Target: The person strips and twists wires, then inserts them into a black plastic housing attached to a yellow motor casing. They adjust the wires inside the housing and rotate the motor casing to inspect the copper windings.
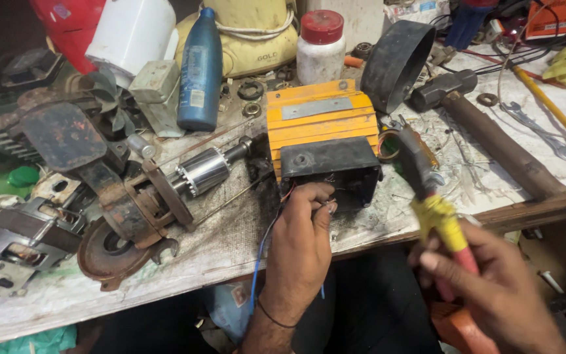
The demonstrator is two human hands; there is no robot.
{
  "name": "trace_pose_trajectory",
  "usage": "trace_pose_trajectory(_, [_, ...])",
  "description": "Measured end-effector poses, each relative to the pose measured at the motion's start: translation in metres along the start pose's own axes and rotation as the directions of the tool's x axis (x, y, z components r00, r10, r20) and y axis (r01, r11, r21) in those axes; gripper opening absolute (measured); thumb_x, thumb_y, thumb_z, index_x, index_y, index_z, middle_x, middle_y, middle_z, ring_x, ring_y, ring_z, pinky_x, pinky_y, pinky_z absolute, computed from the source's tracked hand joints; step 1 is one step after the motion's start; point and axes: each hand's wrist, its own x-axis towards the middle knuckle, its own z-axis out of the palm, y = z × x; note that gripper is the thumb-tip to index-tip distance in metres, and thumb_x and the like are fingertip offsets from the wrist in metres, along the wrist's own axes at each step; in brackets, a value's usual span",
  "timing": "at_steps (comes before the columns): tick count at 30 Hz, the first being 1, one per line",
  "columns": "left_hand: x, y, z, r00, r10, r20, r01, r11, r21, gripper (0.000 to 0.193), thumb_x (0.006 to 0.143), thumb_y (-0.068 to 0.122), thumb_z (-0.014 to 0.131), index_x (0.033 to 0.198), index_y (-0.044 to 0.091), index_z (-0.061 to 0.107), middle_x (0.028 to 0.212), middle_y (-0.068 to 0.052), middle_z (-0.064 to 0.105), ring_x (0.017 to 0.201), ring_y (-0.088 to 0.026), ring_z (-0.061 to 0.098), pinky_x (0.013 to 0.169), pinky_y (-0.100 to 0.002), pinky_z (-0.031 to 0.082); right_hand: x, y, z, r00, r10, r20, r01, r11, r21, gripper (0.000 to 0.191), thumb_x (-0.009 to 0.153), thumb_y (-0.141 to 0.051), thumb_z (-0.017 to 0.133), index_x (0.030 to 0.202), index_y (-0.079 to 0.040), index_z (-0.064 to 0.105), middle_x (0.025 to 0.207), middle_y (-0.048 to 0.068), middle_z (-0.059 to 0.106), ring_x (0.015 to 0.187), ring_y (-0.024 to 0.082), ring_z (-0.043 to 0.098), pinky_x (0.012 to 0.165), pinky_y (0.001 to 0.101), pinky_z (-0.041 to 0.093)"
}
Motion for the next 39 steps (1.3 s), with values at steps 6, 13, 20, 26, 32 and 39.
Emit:
trace_pose_trajectory(6, [-0.002,0.003,0.003,0.991,0.090,-0.098,-0.084,0.994,0.069,0.011,0.101,0.008,0.066,0.110,0.002,0.062,0.118,-0.015,0.076,0.104,-0.031,0.078,0.085,-0.036,0.063,0.024,-0.039,-0.024,0.930,-0.196,-0.311,-0.084,0.710,-0.699,0.024,0.099,-0.016,0.075,0.117,-0.002,0.073,0.079,0.017,0.069,0.062,0.023,0.057,0.056,0.0419,0.039])
trace_pose_trajectory(13, [-0.001,0.020,0.001,0.961,0.238,-0.143,-0.201,0.952,0.231,0.010,0.096,0.005,0.070,0.105,0.000,0.069,0.113,-0.016,0.074,0.104,-0.032,0.074,0.091,-0.038,0.060,0.081,-0.071,-0.018,0.905,-0.412,-0.104,-0.146,-0.072,-0.987,0.026,0.096,-0.029,0.073,0.104,-0.004,0.076,0.085,0.019,0.072,0.080,0.038,0.070,0.074,0.0487,0.055])
trace_pose_trajectory(20, [-0.004,0.022,0.001,0.965,0.243,-0.103,-0.215,0.950,0.228,0.012,0.097,0.001,0.067,0.109,-0.003,0.067,0.111,-0.016,0.074,0.100,-0.033,0.073,0.089,-0.039,0.059,0.065,-0.096,0.056,0.643,-0.701,0.308,0.568,0.167,-0.806,0.025,0.089,-0.011,0.079,0.113,-0.007,0.074,0.105,0.009,0.073,0.093,0.023,0.072,0.081,0.0379,0.057])
trace_pose_trajectory(26, [-0.005,0.028,-0.008,0.967,0.253,-0.029,-0.226,0.905,0.361,0.015,0.096,0.001,0.065,0.109,-0.006,0.066,0.109,-0.020,0.073,0.098,-0.035,0.072,0.089,-0.042,0.057,0.064,-0.105,0.108,0.497,-0.649,0.576,0.694,-0.102,-0.713,0.026,0.075,-0.013,0.081,0.102,-0.013,0.081,0.074,0.003,0.056,0.069,0.023,0.056,0.062,0.0392,0.040])
trace_pose_trajectory(32, [-0.019,0.048,-0.016,0.963,0.268,-0.020,-0.237,0.881,0.410,0.014,0.097,0.005,0.071,0.108,-0.003,0.067,0.109,-0.017,0.074,0.092,-0.032,0.076,0.082,-0.039,0.061,0.065,-0.102,0.105,0.572,-0.635,0.519,0.633,-0.061,-0.772,0.015,0.077,-0.015,0.083,0.091,-0.013,0.078,0.073,0.003,0.056,0.070,0.024,0.057,0.067,0.0405,0.041])
trace_pose_trajectory(39, [-0.041,0.088,-0.054,0.983,0.047,-0.180,0.029,0.917,0.399,0.017,0.087,0.025,0.087,0.097,0.016,0.077,0.094,-0.002,0.078,0.084,-0.017,0.080,0.080,-0.031,0.063,0.060,-0.103,0.102,0.657,-0.605,0.449,0.588,0.038,-0.808,0.011,0.076,-0.016,0.084,0.084,-0.013,0.077,0.074,0.002,0.062,0.071,0.023,0.063,0.067,0.0393,0.045])
